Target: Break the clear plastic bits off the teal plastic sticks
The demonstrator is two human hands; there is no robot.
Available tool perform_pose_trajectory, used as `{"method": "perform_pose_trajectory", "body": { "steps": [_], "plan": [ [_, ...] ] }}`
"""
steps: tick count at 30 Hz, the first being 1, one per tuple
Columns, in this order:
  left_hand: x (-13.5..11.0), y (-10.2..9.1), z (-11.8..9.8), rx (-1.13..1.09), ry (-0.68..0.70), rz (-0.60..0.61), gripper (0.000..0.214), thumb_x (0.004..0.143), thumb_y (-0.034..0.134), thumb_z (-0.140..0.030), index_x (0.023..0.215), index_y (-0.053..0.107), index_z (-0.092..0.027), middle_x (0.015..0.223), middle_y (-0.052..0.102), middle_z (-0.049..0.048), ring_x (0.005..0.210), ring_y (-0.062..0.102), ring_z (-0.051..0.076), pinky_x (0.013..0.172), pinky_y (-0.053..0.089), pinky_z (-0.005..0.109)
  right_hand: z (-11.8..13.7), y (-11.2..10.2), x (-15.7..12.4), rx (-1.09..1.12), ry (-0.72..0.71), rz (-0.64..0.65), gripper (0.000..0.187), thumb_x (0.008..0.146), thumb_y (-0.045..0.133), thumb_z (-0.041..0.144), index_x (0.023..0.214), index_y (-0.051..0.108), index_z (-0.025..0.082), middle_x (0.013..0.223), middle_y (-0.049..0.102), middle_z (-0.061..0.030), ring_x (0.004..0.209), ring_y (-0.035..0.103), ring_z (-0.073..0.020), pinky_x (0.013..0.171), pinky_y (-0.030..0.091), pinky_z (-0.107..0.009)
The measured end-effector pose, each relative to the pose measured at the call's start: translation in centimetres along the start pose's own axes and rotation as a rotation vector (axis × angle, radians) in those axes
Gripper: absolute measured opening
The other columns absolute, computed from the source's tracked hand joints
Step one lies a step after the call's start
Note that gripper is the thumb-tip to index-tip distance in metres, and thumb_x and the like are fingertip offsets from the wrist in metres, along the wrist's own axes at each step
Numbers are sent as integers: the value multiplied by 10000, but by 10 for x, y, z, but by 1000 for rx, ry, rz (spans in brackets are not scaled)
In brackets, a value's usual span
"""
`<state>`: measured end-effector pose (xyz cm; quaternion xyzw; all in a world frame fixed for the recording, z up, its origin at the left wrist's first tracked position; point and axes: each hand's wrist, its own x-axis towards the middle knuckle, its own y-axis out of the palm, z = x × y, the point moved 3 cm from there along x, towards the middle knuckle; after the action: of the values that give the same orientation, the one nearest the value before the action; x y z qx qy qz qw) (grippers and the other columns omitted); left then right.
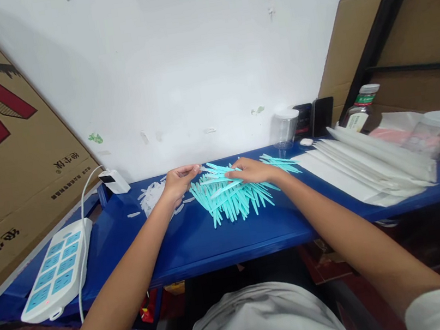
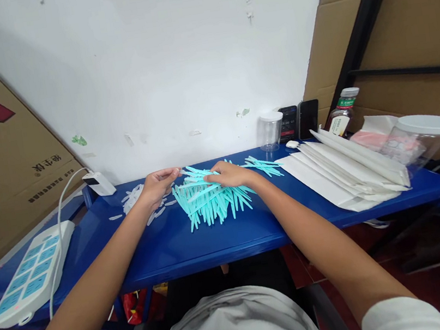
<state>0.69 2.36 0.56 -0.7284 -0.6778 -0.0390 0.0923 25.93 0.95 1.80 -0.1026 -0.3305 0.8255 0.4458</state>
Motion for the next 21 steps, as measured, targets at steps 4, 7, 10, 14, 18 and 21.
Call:
{"method": "perform_pose_trajectory", "body": {
  "steps": [4, 7, 10, 14, 18, 21],
  "plan": [
    [-4, 7, 0, 4, -5, 20, 559, 604, 938, -527, 972, 832, -120, 908, 783, 126, 511, 474, 68, 451, 302, 239, 4, 3, -1, 44, 7, 28, 446, 894, 605, 542, 646, 492, 189, 631, 373, 27, 580, 356, -110, 543, 369, -255],
    [-6, 13, 3, -23, -38, 65, 539, 582, 953, -511, 936, 830, -125, 898, 779, 123, 629, 596, 124, 524, 396, 238, 7, 4, -2, 70, -2, 39, 468, 882, 628, 525, 622, 410, 203, 617, 278, 49, 564, 299, -98, 526, 336, -245],
    [-7, 14, 7, -32, -81, 106, 513, 584, 953, -503, 918, 825, -135, 887, 775, 113, 659, 618, 135, 538, 402, 234, 9, 5, -4, 76, -7, 68, 509, 880, 636, 519, 611, 331, 214, 603, 220, 62, 552, 247, -91, 516, 300, -241],
    [-5, 11, 9, -41, -106, 160, 478, 610, 944, -489, 905, 816, -135, 857, 757, 96, 597, 561, 100, 492, 333, 221, 8, 5, -4, 72, 21, 75, 505, 879, 635, 546, 617, 364, 210, 605, 243, 56, 562, 268, -96, 530, 323, -244],
    [-6, 13, 9, -45, -114, 199, 471, 626, 938, -488, 907, 806, -133, 815, 717, 81, 553, 505, 81, 456, 263, 214, 5, 5, -3, 69, 49, 69, 474, 867, 641, 562, 638, 435, 202, 622, 259, 51, 574, 283, -100, 548, 367, -249],
    [-6, 17, 8, -58, -122, 213, 479, 692, 896, -516, 958, 791, -131, 694, 615, 27, 484, 387, 49, 429, 197, 208, 3, 6, -1, 84, 46, 49, 484, 883, 629, 562, 635, 417, 205, 631, 267, 43, 577, 292, -105, 554, 390, -257]
  ]
}}
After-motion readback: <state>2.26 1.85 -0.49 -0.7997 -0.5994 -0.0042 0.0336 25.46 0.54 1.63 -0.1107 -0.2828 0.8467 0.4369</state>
